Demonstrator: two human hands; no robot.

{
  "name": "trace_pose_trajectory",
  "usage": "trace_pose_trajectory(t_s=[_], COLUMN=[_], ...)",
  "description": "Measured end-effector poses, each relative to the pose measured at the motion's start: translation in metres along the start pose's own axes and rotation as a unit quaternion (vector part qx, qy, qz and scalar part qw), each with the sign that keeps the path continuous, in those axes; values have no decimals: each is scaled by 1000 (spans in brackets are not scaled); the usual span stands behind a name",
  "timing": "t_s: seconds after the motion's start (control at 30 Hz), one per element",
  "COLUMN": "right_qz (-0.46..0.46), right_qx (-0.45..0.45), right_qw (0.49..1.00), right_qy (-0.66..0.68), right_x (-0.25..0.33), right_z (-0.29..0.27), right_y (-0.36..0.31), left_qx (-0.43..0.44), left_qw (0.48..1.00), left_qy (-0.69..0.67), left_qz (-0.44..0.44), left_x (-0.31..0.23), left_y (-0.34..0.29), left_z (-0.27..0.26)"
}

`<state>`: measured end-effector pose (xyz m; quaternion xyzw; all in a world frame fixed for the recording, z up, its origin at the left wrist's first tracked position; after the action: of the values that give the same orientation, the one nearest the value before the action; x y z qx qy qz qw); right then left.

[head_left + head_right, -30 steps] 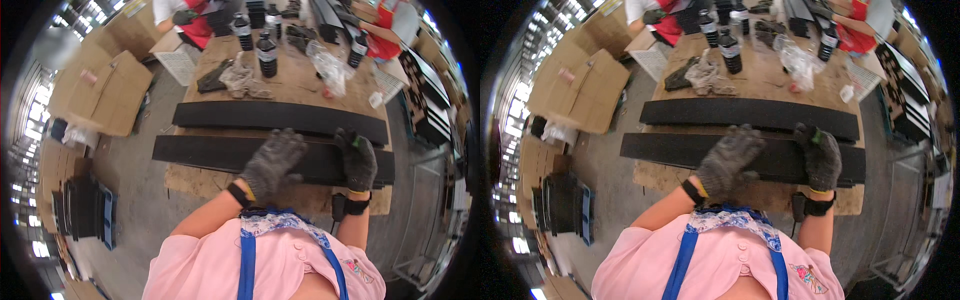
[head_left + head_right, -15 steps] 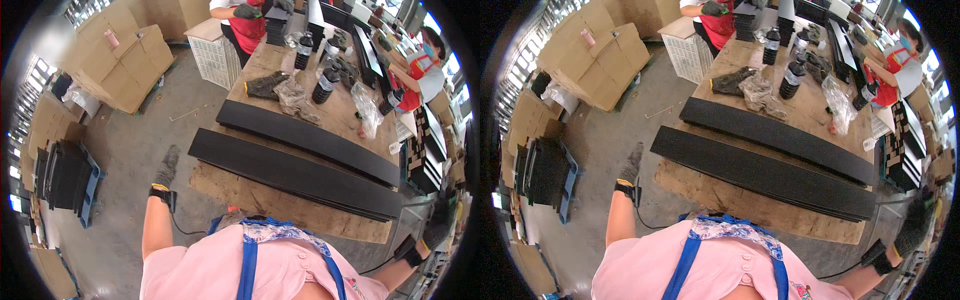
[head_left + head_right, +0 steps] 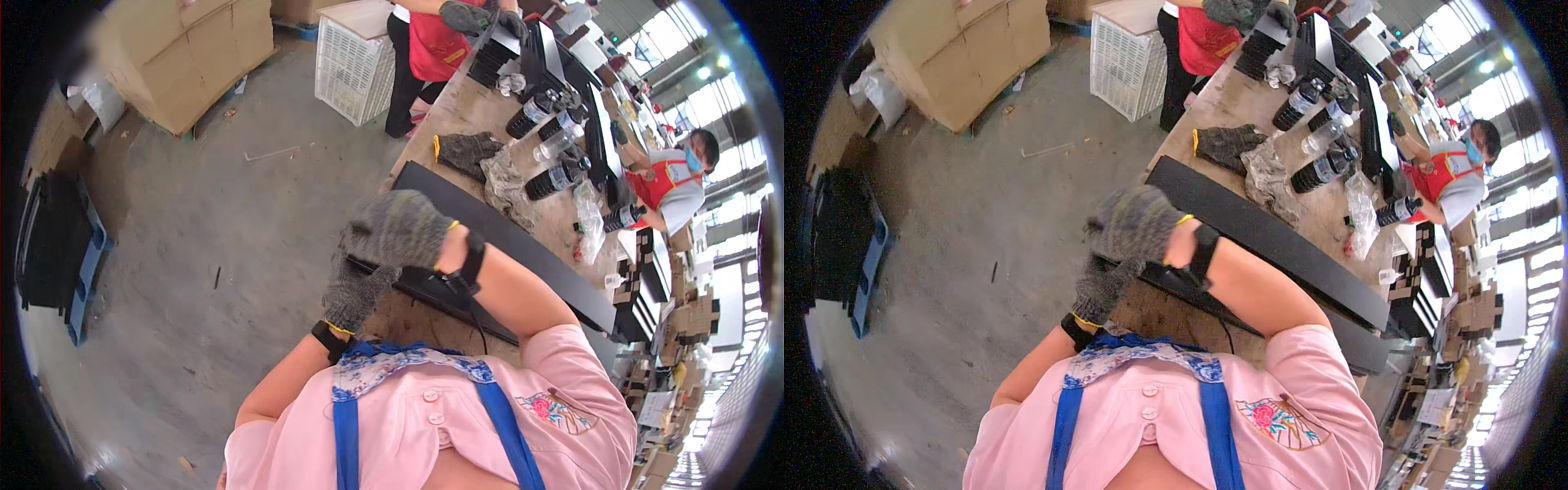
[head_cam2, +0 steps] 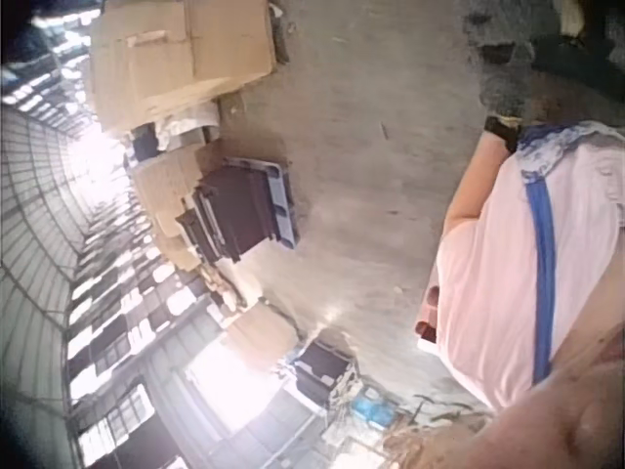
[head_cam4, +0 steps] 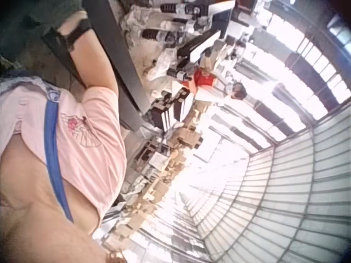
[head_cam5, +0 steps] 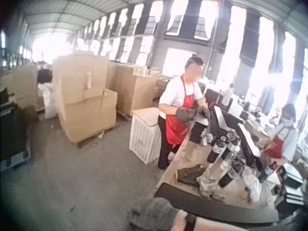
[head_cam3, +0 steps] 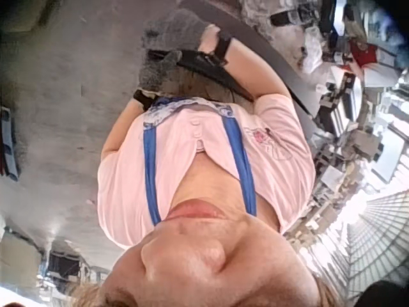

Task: Clean and inspect black furniture panels using a cloth and spray.

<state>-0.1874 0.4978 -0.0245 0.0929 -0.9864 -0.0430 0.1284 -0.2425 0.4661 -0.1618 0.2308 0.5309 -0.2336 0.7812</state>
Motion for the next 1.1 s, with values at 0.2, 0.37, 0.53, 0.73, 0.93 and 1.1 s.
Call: trace_pose_trajectory(t_s=[0.2, 0.37, 0.53, 0.73, 0.93, 1.1], right_qz=[-56, 144, -55, -47, -64, 586], right_qx=[98, 82, -52, 20, -79, 152], right_qw=[992, 971, 992, 995, 994, 796], right_qy=[-48, -170, -105, -88, -41, 1], right_x=[-1, -108, -63, -70, -106, -167], right_z=[34, 7, -14, 14, -40, -70], right_y=[9, 17, 4, -8, -162, -285], left_qx=[68, -94, -84, -48, -59, -49], left_qw=[919, 993, 996, 997, 998, 989], left_qy=[359, 68, -7, 58, -13, 134], left_qz=[150, -11, -5, 0, -33, -46], left_x=[6, -2, 12, 10, -13, -15], left_y=[-10, -4, -11, -5, -7, -6], left_z=[2, -10, -8, -5, -3, -15])
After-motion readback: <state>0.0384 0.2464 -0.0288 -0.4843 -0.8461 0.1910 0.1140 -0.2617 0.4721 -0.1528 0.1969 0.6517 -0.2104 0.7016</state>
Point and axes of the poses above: each hand's wrist, its own y-axis towards the middle knuckle, its own z-axis out of the palm, x = y × z, the point moved 10 cm from there along y, towards the middle knuckle, and after that the axes turned 11 degrees about z, right-handed, at the moved point
